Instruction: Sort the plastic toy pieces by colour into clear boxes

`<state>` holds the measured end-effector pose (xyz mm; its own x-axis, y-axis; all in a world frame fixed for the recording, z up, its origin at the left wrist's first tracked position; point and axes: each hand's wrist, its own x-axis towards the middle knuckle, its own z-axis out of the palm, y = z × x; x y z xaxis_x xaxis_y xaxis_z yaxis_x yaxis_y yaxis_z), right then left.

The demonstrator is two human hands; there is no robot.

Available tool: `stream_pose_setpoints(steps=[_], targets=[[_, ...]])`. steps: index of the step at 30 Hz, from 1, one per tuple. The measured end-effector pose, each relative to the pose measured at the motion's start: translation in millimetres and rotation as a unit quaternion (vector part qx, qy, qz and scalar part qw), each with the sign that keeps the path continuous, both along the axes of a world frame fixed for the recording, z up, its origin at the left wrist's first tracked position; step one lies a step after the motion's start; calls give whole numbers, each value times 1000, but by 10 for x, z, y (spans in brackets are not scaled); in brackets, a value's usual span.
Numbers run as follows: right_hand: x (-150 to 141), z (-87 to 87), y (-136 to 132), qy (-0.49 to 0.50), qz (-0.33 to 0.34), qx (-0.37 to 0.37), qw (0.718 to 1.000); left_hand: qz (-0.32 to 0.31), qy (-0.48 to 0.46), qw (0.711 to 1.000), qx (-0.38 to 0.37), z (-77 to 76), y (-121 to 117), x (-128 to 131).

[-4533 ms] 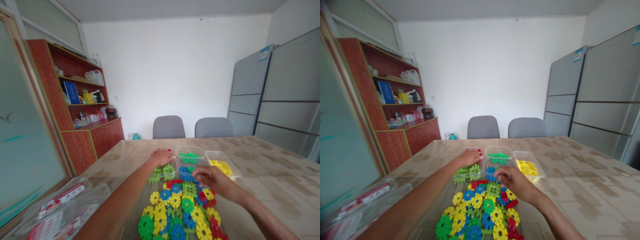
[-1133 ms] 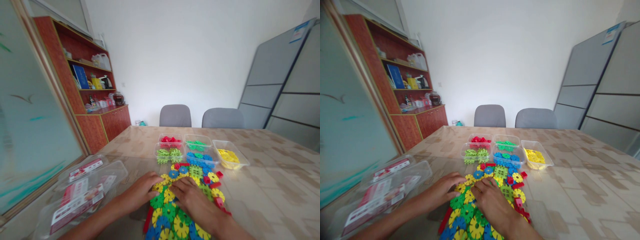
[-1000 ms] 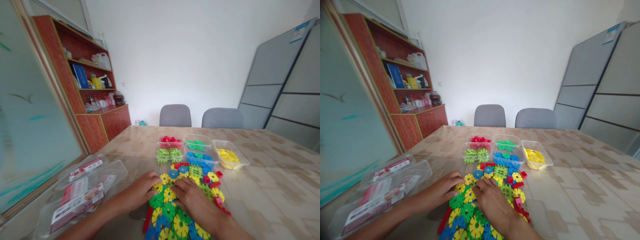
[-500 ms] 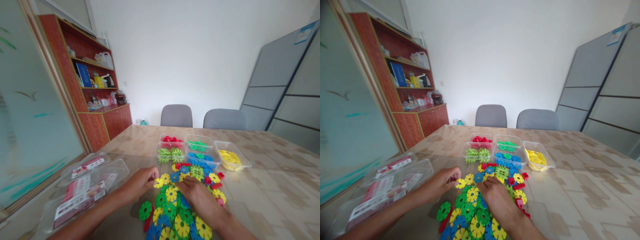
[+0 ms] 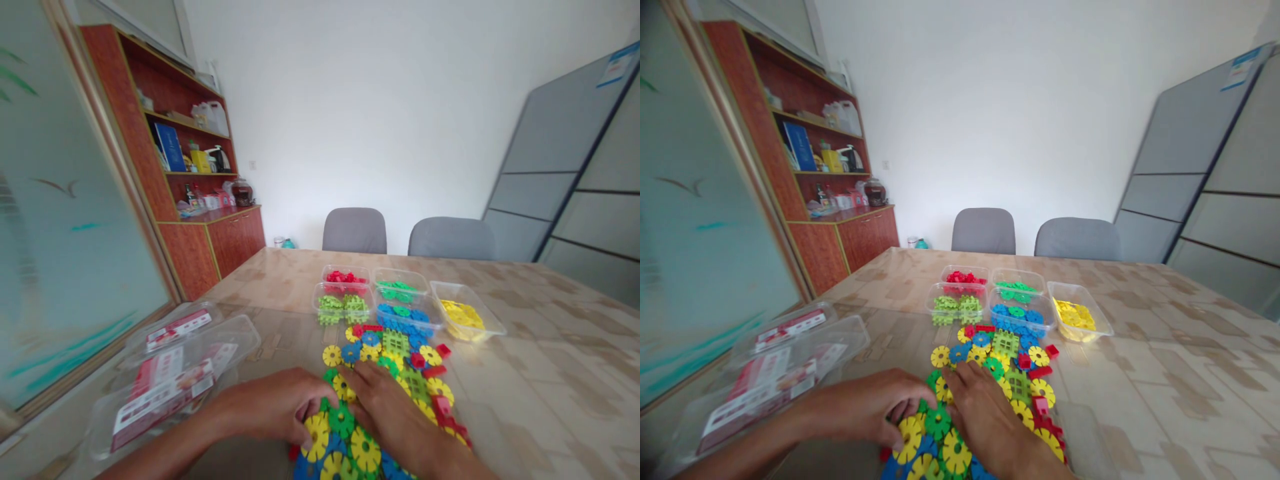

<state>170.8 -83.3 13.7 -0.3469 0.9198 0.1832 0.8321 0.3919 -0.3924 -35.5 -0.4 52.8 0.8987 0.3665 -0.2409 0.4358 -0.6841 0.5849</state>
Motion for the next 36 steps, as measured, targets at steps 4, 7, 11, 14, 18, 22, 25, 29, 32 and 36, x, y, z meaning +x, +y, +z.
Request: stream_pose_setpoints(steps=[4, 7, 11, 14, 18, 22, 25, 29, 32, 36], targets=[[17, 15, -2, -22, -13, -18, 1000, 7, -6, 999, 32, -59, 2, 18], [37, 39, 9, -19, -13, -21, 999, 5, -12, 997, 74, -83, -5, 30], [55, 34, 15, -36, -6, -7, 999, -24, -11, 994, 102, -58, -29, 37], [42, 49, -2, -65, 2, 8, 998, -47, -21, 993, 106, -42, -46, 31], [7, 108, 3, -87, -14, -4, 996, -39, -22, 992, 118, -62, -40, 22], [69, 85, 62, -69, -25, -19, 997, -40, -33, 993, 108, -87, -10, 30], [215, 20, 101, 4, -8, -24, 1000, -15, -28, 994, 107, -87, -8, 32], [424, 69, 93, 62, -5, -37, 997, -11, -37, 995, 93, -68, -40, 17], [520, 228, 48, 74, -17, -61, 995, -16, -35, 995, 89, -66, -60, 14], [590, 388, -10, 97, -17, -109, 989, 16, -5, 995, 103, -89, -63, 23]])
